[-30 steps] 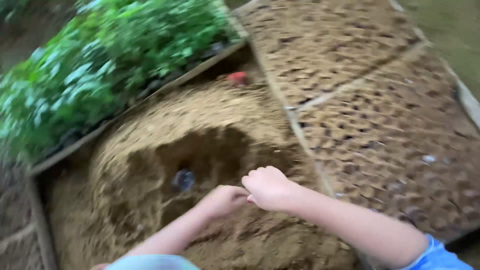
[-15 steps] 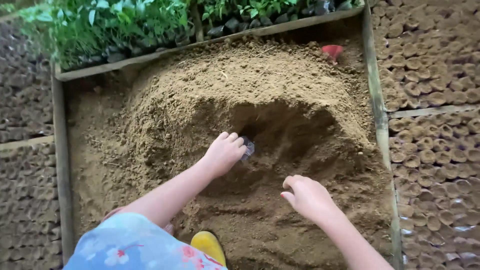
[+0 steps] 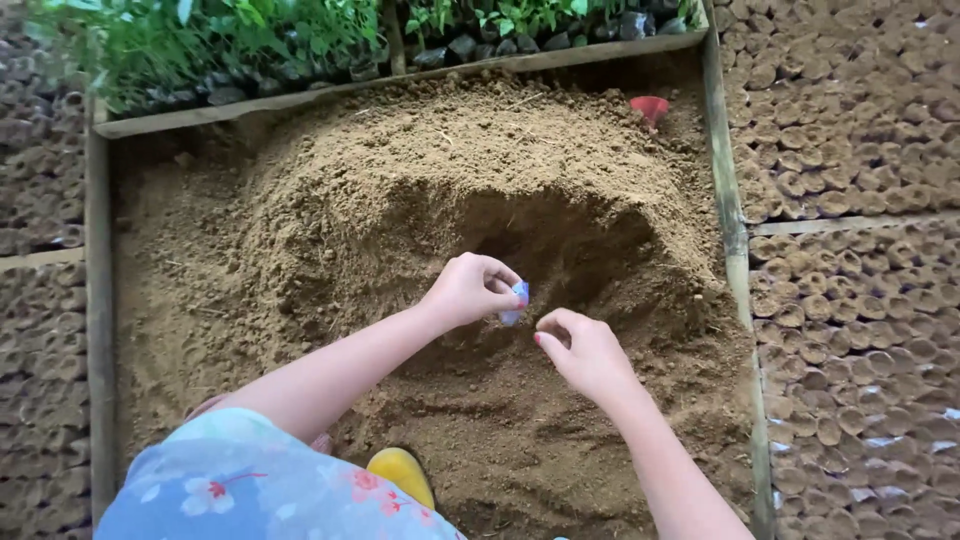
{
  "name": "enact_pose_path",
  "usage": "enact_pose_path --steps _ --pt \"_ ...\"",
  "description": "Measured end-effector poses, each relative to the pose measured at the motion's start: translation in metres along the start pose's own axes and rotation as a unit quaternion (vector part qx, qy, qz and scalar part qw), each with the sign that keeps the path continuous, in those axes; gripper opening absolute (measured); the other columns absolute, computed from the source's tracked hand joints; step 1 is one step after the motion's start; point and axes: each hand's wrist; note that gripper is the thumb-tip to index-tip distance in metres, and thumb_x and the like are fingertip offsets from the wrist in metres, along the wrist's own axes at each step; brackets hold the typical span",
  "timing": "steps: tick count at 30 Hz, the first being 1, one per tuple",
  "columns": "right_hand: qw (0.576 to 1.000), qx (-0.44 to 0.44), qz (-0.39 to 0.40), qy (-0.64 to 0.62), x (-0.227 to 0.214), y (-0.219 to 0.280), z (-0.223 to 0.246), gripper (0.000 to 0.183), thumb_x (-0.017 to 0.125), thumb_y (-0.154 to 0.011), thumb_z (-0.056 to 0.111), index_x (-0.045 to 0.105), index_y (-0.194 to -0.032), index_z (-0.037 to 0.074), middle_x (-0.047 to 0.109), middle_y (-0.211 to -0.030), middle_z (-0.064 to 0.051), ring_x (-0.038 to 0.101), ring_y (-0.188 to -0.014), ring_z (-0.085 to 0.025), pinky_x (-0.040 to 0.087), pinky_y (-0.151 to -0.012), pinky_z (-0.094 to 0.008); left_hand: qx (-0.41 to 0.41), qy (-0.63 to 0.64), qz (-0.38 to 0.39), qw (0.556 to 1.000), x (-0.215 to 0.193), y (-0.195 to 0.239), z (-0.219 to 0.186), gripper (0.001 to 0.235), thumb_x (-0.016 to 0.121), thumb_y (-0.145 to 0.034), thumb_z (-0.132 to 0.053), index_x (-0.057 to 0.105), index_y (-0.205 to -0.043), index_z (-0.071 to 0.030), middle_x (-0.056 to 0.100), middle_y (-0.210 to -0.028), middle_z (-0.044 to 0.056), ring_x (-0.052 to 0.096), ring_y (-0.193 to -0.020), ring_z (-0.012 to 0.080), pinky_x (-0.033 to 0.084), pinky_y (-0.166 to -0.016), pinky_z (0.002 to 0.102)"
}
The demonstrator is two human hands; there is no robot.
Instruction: Filling small plastic seedling sleeves with soil and placing them into a nursery tray.
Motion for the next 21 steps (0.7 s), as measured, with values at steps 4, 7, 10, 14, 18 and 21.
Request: enact_pose_path --steps 4,7,10,14,18,21 --pt "0.983 0.014 -0.03 -0.18 0.004 0.001 -0.002 0.021 0.072 -0.092 0.024 0.076 -0.111 0.016 0.079 -0.092 -0.009 0.072 -0.079 -0.02 0.057 -0.072 -0.033 -0.012 0.041 -0.034 0.999 0.007 0.013 -0.014 0.038 0.089 -0.064 -0.027 0.077 -0.099 -0.015 0.079 -0.074 -0.001 0.076 -0.075 0.0122 0.058 -0.071 0.026" --pt "0.948 0.024 -0.033 -0.314 0.008 -0.001 -0.009 0.023 0.071 -0.096 0.022 0.075 -0.113 0.007 0.078 -0.088 -0.013 0.07 -0.065 -0.015 0.052 -0.054 -0.024 -0.02 0.05 -0.047 0.997 0.016 0.02 -0.023 0.04 0.092 -0.062 -0.024 0.076 -0.097 -0.015 0.078 -0.071 -0.001 0.075 -0.07 0.0106 0.058 -0.065 0.023" --pt "0.912 0.043 -0.026 -0.407 0.012 -0.002 -0.016 0.028 0.068 -0.098 0.025 0.072 -0.115 0.003 0.075 -0.09 -0.012 0.069 -0.066 -0.014 0.049 -0.049 -0.019 -0.02 0.043 -0.04 0.998 0.02 0.029 -0.038 0.041 0.09 -0.062 -0.022 0.075 -0.1 -0.014 0.078 -0.071 -0.001 0.074 -0.068 0.0101 0.058 -0.067 0.021" --pt "0.884 0.069 -0.019 -0.462 0.02 -0.008 -0.027 0.028 0.071 -0.096 0.027 0.073 -0.112 0.005 0.074 -0.09 -0.007 0.071 -0.071 -0.012 0.053 -0.052 -0.019 0.004 -0.003 -0.009 1.0 0.033 0.026 -0.043 0.046 0.09 -0.061 -0.026 0.072 -0.103 -0.019 0.077 -0.073 -0.006 0.074 -0.071 0.0103 0.056 -0.072 0.022" --pt "0.857 0.066 -0.045 -0.509 0.027 -0.017 -0.039 0.02 0.074 -0.095 0.022 0.075 -0.105 0.005 0.07 -0.078 -0.005 0.069 -0.066 -0.012 0.055 -0.054 -0.022 0.028 -0.032 -0.003 0.999 0.033 0.026 -0.056 0.051 0.092 -0.059 -0.024 0.07 -0.105 -0.017 0.076 -0.073 -0.004 0.074 -0.072 0.0117 0.056 -0.073 0.025" --pt "0.845 0.069 -0.05 -0.528 0.03 -0.024 -0.051 0.02 0.078 -0.093 0.02 0.074 -0.104 0.004 0.071 -0.08 -0.004 0.07 -0.068 -0.012 0.058 -0.058 -0.022 0.031 -0.032 -0.009 0.999 0.022 0.023 -0.056 0.049 0.093 -0.058 -0.025 0.07 -0.101 -0.015 0.076 -0.069 -0.003 0.072 -0.064 0.0104 0.056 -0.07 0.025"
Point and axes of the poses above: each hand's wrist, its own y-axis away from the middle knuckle, its own x-axis out of the palm, z = x × y
